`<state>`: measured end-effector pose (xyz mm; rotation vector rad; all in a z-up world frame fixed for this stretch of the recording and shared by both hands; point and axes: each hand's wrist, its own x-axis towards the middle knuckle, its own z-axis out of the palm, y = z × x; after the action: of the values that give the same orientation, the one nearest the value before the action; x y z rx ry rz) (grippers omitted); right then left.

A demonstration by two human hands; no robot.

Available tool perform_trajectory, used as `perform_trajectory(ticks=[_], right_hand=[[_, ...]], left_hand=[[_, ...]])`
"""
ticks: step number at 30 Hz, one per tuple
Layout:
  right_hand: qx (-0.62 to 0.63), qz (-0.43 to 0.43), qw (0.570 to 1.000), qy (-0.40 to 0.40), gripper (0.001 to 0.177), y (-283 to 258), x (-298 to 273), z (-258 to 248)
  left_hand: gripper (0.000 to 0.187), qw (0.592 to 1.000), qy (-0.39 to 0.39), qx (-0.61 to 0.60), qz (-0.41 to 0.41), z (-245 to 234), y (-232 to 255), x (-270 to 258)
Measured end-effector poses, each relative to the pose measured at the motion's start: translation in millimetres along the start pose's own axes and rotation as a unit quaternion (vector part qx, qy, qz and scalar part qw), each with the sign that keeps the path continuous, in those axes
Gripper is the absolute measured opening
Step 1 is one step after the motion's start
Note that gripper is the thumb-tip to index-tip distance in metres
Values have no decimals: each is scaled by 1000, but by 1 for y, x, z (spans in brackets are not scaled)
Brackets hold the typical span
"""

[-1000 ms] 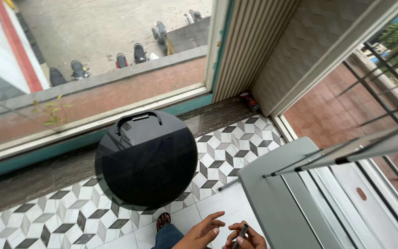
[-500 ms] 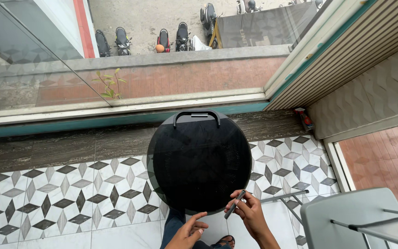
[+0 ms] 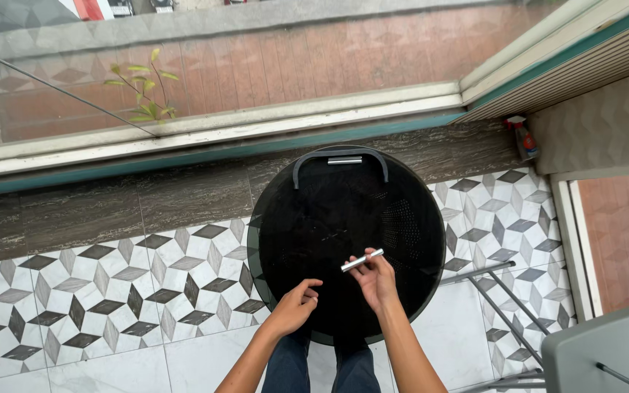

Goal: The person assembles a metal-framed drying rack by inserting black plastic sleeves and metal rods into the frame. They repeatedly place removed sleeves and rods onto a nearby round glass table and then reinsert them into the rack structure.

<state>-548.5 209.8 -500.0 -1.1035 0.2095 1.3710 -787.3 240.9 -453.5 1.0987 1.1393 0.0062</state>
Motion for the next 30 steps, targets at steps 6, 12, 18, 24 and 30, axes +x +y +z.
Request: perform_trajectory(ticks=[6,12,18,24,30], right_hand=[[-9,-24,994,106,35,22,121,13],[-71,-94,979,164,37,31,199,35],[-95,-134,954,251,34,30,239,58],[-89,-120,946,287,32,26,246,75],[-127,-97,950,270,34,17,235,82]], left_hand=[[66,978,100,182,33,-1,-32,90],[84,945,96,311,-29,18,-31,113],[96,945,103,310,-26,21,-30,110],[96,946,101,308,-30,25,-34,110],[98,943,92,318,-40,26,-33,112]])
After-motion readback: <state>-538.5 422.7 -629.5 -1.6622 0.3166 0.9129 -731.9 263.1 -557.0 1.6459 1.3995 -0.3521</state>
